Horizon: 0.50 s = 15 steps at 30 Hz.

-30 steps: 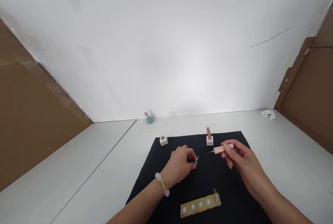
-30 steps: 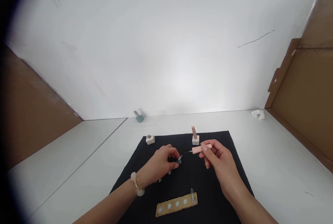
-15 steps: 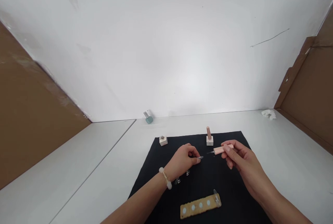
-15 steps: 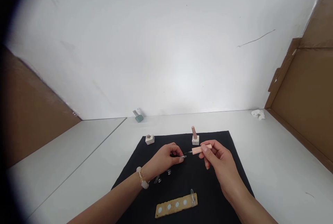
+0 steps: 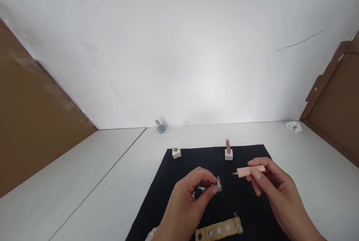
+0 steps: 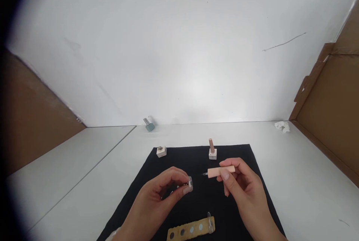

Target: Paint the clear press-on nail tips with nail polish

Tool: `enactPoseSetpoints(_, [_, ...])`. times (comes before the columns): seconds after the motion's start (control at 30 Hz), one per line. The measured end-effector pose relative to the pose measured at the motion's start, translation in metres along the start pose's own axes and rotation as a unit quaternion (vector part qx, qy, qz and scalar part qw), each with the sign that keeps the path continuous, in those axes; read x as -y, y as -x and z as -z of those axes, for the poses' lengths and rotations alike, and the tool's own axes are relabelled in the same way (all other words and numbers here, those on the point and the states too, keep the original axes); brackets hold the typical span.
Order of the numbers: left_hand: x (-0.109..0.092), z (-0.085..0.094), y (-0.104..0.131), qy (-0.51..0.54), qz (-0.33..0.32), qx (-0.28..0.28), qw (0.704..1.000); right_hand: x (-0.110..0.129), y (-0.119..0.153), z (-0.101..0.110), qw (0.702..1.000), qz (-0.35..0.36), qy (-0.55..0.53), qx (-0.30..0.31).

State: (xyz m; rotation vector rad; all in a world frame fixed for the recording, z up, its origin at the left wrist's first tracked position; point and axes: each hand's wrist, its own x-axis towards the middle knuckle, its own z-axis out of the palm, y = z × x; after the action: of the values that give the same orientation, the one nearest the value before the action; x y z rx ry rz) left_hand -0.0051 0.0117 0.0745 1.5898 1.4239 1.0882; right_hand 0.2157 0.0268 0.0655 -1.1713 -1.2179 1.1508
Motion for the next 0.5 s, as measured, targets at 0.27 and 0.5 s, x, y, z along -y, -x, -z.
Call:
enactPoseSetpoints(0.27, [0.026, 0.004, 0.004, 0.132, 0.039, 0.047, 0.989, 0.002, 0.021, -0.015, 0.993, 0.084, 0.080, -0.011])
enactPoseSetpoints(0.5, [0.024, 0.001, 0.011, 0.116, 0.022, 0.081, 0.990, -0.003, 0.014, -0.015, 0.976, 0.113, 0.175, -0.061])
